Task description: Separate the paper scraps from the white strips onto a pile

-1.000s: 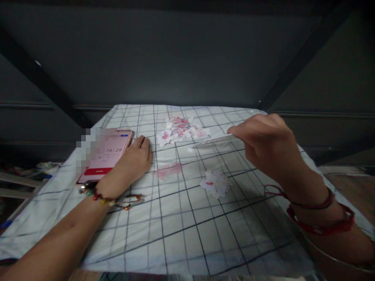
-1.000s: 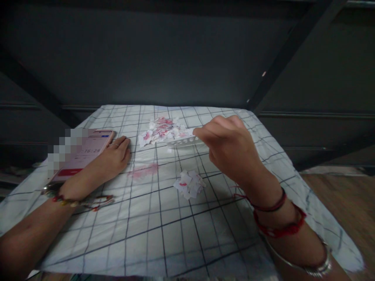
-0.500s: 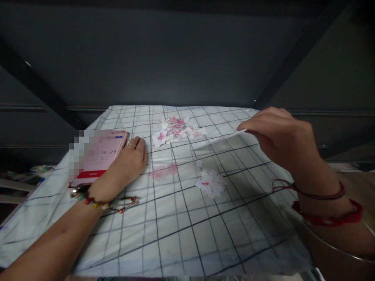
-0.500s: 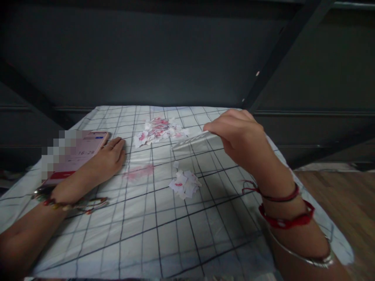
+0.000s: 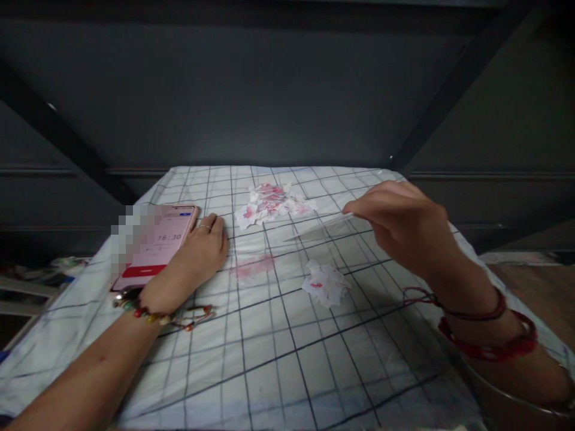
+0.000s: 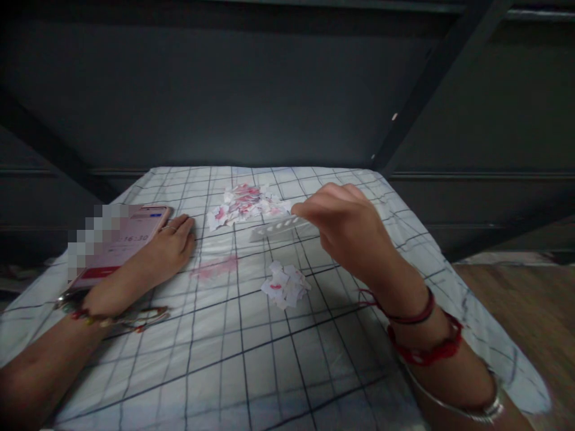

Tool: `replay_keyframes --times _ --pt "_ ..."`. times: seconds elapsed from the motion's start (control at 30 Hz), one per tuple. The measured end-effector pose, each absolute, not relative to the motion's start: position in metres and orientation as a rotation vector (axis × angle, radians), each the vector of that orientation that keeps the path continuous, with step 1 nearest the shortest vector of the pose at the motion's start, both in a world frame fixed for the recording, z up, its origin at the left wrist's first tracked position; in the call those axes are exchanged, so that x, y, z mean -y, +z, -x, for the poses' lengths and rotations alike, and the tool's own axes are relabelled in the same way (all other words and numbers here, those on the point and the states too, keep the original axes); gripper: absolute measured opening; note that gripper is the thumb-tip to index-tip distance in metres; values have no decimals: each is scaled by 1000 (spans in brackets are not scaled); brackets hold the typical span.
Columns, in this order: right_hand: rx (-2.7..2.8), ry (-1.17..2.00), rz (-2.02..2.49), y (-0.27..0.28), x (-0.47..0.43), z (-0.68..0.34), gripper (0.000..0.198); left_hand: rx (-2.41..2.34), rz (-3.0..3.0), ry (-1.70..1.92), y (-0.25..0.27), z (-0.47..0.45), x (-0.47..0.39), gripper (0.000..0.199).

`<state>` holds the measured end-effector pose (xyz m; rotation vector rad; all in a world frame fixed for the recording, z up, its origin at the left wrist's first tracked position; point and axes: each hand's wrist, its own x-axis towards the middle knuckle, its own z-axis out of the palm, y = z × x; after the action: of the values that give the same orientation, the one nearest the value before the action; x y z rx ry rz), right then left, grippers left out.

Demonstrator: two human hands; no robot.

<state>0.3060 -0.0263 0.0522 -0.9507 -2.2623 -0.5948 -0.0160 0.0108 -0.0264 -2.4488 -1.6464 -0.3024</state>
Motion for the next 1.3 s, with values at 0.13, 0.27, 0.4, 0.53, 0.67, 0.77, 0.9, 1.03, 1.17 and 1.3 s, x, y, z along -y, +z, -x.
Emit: replay_keyframes --times 0.13,0.27,0.4,0.53,0.67,0.77,0.9,1.03,1.17,1.3 --pt "2329 -553 876 46 28 -294 34 1685 2437 -372 -30 16 -10 42" --pt "2290 -519 841 48 32 -289 33 1699 2434 -348 -26 13 -8 41" --pt "2196 -588 824 40 30 -277 34 1681 2441 -323 -24 12 -8 39" --pt "2215 -628 738 31 26 -260 32 1653 2464 -323 -26 14 -8 39" --pt "2260 -586 713 29 27 -252 26 1645 2447 -350 -29 15 -9 38" --pt "2278 -570 687 34 29 -255 27 1637 2418 -350 -30 15 -9 37" --pt "2267 -546 713 43 31 -267 32 1618 2406 -319 -29 16 -9 38" --pt "2182 -553 759 42 28 -274 32 1617 2421 -294 -27 14 -9 38" --pt "2275 -594 751 40 27 -273 31 1651 2427 -278 -25 13 -8 40" --pt "2260 -563 754 44 27 -278 27 1661 2413 -246 -23 12 -7 39"
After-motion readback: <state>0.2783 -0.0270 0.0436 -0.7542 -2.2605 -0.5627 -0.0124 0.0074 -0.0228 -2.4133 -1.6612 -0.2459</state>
